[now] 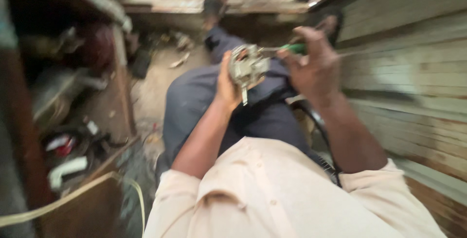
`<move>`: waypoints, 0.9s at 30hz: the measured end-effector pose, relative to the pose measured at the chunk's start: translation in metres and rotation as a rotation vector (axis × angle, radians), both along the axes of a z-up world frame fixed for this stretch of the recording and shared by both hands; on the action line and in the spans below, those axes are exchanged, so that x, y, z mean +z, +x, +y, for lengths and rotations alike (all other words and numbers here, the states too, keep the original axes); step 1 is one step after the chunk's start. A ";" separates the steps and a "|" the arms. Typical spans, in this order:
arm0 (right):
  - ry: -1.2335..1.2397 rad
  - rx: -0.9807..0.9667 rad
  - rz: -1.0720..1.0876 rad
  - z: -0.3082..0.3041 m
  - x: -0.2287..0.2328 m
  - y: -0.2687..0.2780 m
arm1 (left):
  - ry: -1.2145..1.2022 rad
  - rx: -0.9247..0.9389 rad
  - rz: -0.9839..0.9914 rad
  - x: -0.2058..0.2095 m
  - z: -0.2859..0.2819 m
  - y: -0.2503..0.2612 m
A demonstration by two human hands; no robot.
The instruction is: The person holds a small electrical component, likely a fan capacitor, and uses a screwdriver to adjust internal parts. They also use a hammer to tap the component while seated in a workshop.
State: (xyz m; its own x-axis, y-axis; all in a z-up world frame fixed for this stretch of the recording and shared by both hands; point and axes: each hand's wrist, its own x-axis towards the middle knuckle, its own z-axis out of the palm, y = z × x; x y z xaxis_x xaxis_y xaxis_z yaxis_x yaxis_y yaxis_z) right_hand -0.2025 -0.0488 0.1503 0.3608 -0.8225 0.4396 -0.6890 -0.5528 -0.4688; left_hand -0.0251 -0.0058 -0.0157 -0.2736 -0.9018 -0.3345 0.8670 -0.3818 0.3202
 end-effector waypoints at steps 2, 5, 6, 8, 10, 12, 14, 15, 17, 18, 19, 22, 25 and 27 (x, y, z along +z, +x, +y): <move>0.027 -0.014 0.030 0.004 0.001 0.002 | 0.002 0.001 0.016 -0.001 0.003 0.002; 0.097 0.163 -0.139 0.009 0.003 -0.001 | 0.014 -0.009 0.012 -0.005 0.002 0.003; 0.093 0.180 -0.136 0.010 0.003 -0.003 | 0.012 -0.008 0.012 -0.006 0.001 0.003; 0.086 0.199 -0.119 0.014 0.005 -0.007 | 0.014 -0.018 0.030 -0.007 0.003 -0.001; 0.079 0.147 -0.147 0.015 0.009 -0.008 | 0.014 -0.026 0.048 -0.006 0.001 0.001; 0.094 0.140 -0.288 0.021 0.013 -0.007 | 0.011 0.000 0.011 -0.003 0.003 0.004; 0.113 0.158 -0.522 0.029 0.020 -0.006 | 0.015 0.009 -0.011 0.003 0.006 0.003; 0.074 0.119 -0.366 0.032 0.026 -0.010 | -0.011 -0.014 -0.012 0.007 0.000 0.002; 0.034 0.157 -0.320 0.039 0.028 -0.006 | 0.022 -0.020 -0.028 0.014 0.001 0.006; 0.067 0.108 -0.180 0.047 0.032 -0.007 | 0.032 -0.013 -0.012 0.014 -0.002 0.006; 0.037 0.142 -0.227 0.050 0.024 -0.001 | 0.055 0.003 -0.015 0.013 -0.001 0.009; 0.142 0.200 -0.302 0.058 0.013 -0.001 | 0.080 0.033 0.017 0.005 0.000 0.009; 0.166 0.229 -0.303 0.066 0.009 0.001 | 0.012 0.022 0.010 0.002 0.003 0.007; 0.164 0.243 -0.293 0.069 0.009 0.003 | 0.029 0.008 0.005 0.001 0.004 0.005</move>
